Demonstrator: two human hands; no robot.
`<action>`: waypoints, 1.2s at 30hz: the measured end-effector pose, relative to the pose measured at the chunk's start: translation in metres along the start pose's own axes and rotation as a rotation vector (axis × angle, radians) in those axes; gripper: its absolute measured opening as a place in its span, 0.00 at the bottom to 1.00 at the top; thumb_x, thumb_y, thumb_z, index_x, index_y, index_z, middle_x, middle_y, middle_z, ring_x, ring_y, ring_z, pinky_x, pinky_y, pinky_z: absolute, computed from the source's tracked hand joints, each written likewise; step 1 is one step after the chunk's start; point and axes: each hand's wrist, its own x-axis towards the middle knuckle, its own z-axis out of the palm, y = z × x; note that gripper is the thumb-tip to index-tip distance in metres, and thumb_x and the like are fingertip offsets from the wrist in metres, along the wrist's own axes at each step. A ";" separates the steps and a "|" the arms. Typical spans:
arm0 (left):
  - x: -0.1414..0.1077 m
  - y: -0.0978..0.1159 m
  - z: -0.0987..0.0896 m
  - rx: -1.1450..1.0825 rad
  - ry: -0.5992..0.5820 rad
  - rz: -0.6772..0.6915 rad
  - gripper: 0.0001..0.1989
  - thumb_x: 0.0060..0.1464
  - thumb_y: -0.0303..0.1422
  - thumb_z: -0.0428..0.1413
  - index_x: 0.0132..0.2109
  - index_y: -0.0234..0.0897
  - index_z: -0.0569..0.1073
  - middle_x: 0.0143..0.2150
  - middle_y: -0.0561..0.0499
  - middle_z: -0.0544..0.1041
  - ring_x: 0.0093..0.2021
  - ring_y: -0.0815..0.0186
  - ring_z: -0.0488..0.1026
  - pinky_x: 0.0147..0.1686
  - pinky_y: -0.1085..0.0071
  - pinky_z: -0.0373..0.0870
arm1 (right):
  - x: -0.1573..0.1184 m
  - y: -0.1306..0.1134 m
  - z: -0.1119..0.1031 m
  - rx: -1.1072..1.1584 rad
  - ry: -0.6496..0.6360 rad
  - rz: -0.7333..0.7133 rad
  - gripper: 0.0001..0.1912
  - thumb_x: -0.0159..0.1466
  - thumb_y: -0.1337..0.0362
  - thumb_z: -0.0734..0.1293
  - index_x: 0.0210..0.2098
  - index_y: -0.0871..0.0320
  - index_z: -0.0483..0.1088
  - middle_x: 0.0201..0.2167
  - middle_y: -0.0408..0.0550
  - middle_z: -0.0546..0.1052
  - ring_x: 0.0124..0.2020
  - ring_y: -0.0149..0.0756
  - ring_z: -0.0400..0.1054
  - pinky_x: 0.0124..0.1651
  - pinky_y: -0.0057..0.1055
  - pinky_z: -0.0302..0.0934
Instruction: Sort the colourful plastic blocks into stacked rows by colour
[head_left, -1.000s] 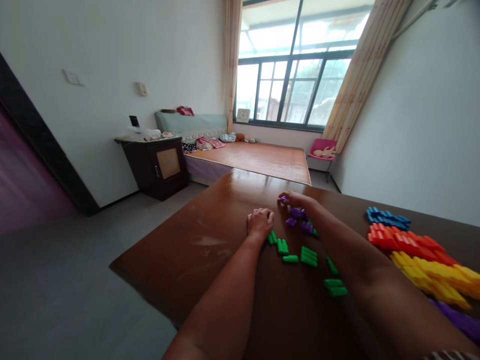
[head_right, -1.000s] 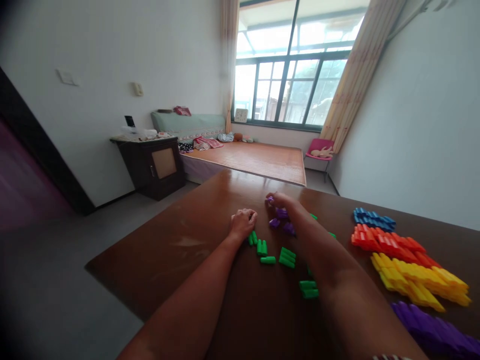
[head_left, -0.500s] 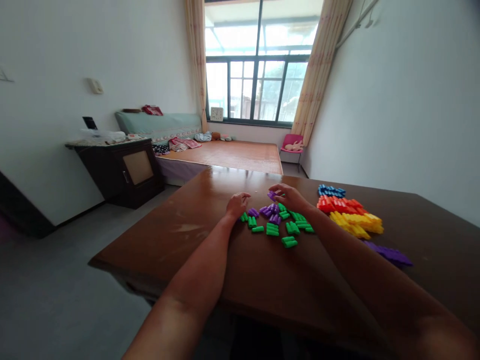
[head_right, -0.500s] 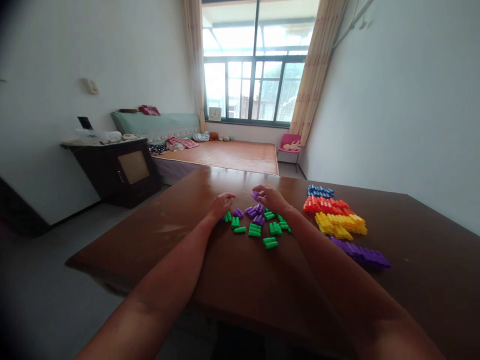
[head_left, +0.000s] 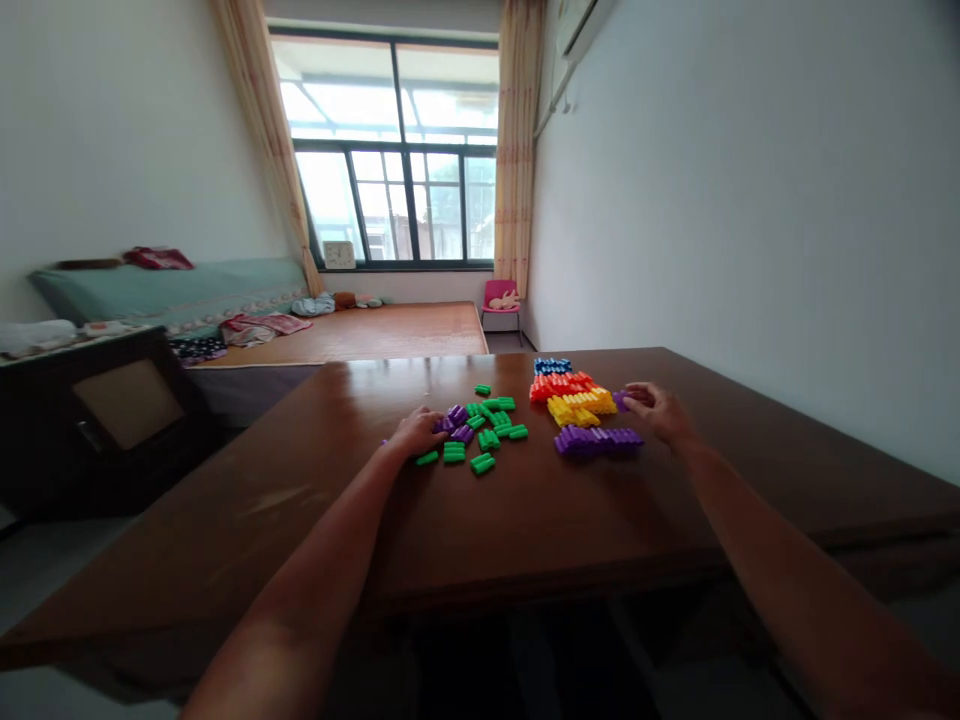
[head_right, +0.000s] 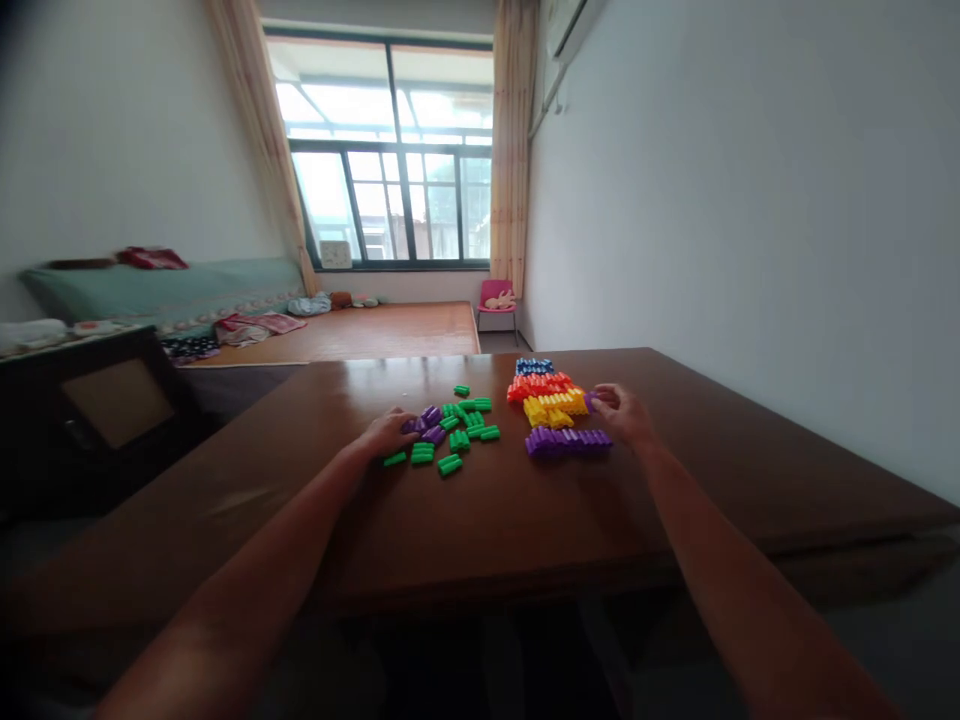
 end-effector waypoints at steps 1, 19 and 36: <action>0.000 0.000 -0.005 0.032 0.011 -0.060 0.24 0.50 0.42 0.58 0.54 0.44 0.73 0.53 0.46 0.72 0.51 0.56 0.72 0.51 0.66 0.68 | -0.001 0.016 -0.012 -0.024 0.047 0.035 0.21 0.54 0.55 0.69 0.43 0.60 0.71 0.39 0.55 0.79 0.40 0.41 0.75 0.45 0.41 0.70; 0.018 0.235 0.001 -0.380 0.141 0.453 0.21 0.49 0.34 0.61 0.52 0.37 0.74 0.49 0.46 0.76 0.50 0.60 0.72 0.53 0.64 0.68 | -0.030 0.071 -0.039 -0.366 -0.220 0.003 0.17 0.63 0.54 0.60 0.43 0.53 0.76 0.42 0.48 0.80 0.42 0.40 0.73 0.49 0.36 0.65; 0.034 0.277 0.049 -0.112 0.018 0.253 0.27 0.50 0.47 0.59 0.56 0.45 0.72 0.54 0.46 0.73 0.55 0.52 0.69 0.51 0.59 0.68 | -0.034 0.062 -0.041 -0.266 -0.343 0.006 0.26 0.53 0.67 0.65 0.52 0.57 0.71 0.44 0.50 0.77 0.43 0.38 0.71 0.48 0.33 0.63</action>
